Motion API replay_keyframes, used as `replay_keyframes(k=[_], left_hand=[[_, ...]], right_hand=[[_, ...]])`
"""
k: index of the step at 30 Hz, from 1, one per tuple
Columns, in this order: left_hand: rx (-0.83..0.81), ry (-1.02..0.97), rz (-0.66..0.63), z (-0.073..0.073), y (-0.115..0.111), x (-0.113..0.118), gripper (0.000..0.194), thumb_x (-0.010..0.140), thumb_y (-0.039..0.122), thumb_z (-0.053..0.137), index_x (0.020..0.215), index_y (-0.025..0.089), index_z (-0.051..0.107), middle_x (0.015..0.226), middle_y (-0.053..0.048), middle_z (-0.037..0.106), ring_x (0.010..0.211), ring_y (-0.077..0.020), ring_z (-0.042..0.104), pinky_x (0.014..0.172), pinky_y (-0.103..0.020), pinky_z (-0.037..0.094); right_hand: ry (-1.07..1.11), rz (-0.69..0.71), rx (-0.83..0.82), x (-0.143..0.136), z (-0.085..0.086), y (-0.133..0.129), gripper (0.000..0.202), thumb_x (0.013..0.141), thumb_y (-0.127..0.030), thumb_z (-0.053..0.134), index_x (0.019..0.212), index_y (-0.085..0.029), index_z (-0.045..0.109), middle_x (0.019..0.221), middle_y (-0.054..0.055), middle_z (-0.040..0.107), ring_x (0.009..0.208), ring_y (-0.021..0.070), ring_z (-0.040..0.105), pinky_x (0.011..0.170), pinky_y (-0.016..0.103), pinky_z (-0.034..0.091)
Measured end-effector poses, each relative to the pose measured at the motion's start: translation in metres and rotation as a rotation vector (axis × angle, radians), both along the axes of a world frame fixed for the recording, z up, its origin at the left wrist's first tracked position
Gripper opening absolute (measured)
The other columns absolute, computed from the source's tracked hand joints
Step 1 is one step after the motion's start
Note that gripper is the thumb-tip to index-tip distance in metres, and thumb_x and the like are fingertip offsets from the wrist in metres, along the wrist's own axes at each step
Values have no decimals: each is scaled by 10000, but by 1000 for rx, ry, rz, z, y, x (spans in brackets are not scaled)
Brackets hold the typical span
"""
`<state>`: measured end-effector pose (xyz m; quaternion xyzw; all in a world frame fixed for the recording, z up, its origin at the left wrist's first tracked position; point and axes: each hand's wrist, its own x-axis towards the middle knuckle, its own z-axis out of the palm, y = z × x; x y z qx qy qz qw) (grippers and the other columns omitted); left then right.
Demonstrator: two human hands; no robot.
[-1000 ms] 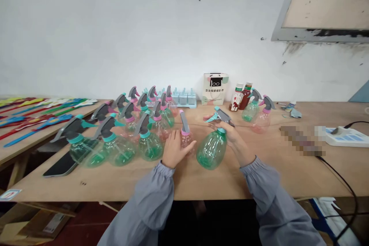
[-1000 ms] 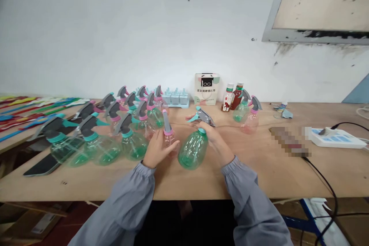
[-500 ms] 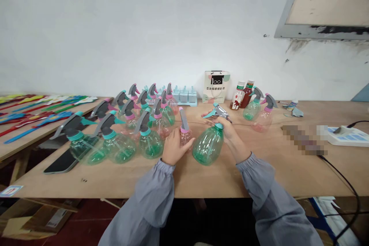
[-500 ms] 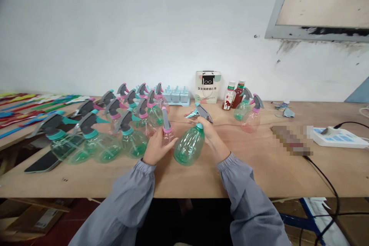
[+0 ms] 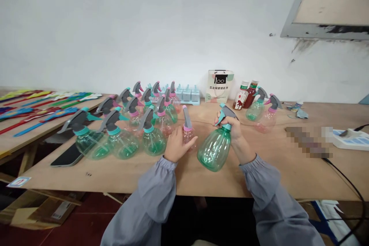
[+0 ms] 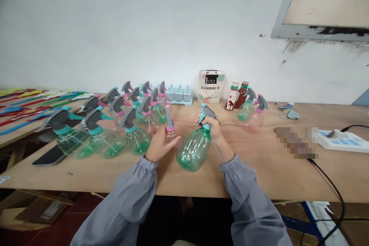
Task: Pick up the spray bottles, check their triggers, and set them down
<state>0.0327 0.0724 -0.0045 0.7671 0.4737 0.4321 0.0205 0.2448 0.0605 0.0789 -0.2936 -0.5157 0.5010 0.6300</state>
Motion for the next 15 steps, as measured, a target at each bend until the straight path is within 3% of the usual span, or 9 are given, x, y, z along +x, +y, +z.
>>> replay_keyframes(k=[2, 6, 12, 15], left_hand=[[-9, 0, -3, 0, 0, 0, 385, 866, 498, 670, 1084, 214, 529, 1003, -87, 684, 1013, -289, 681, 867, -398, 518], [-32, -28, -35, 1, -1, 0, 376, 876, 482, 662, 1103, 214, 527, 1033, -93, 681, 1060, -289, 669, 918, -414, 512], [-45, -71, -91, 1, 0, 0, 357, 881, 449, 659, 1106, 210, 521, 1063, -97, 673, 1079, -280, 659, 942, -422, 509], [-52, -79, -102, 1, 0, 0, 353, 886, 438, 653, 1124, 214, 519, 1086, -98, 671, 1097, -277, 651, 955, -424, 503]], right_hand=[[24, 14, -25, 1, -1, 0, 129, 502, -231, 564, 613, -242, 627, 618, 4, 630, 659, 201, 606, 751, 377, 527], [17, 24, -41, 1, -4, 2, 217, 532, -223, 571, 731, -249, 652, 732, 20, 703, 852, 256, 676, 838, 409, 531], [4, -73, -5, 6, -7, 8, 98, 538, -210, 582, 630, -245, 590, 619, -18, 630, 659, 187, 632, 680, 337, 508], [23, -67, -24, 5, -6, 8, 151, 550, -219, 598, 695, -253, 623, 737, -4, 702, 779, 213, 681, 790, 366, 532]])
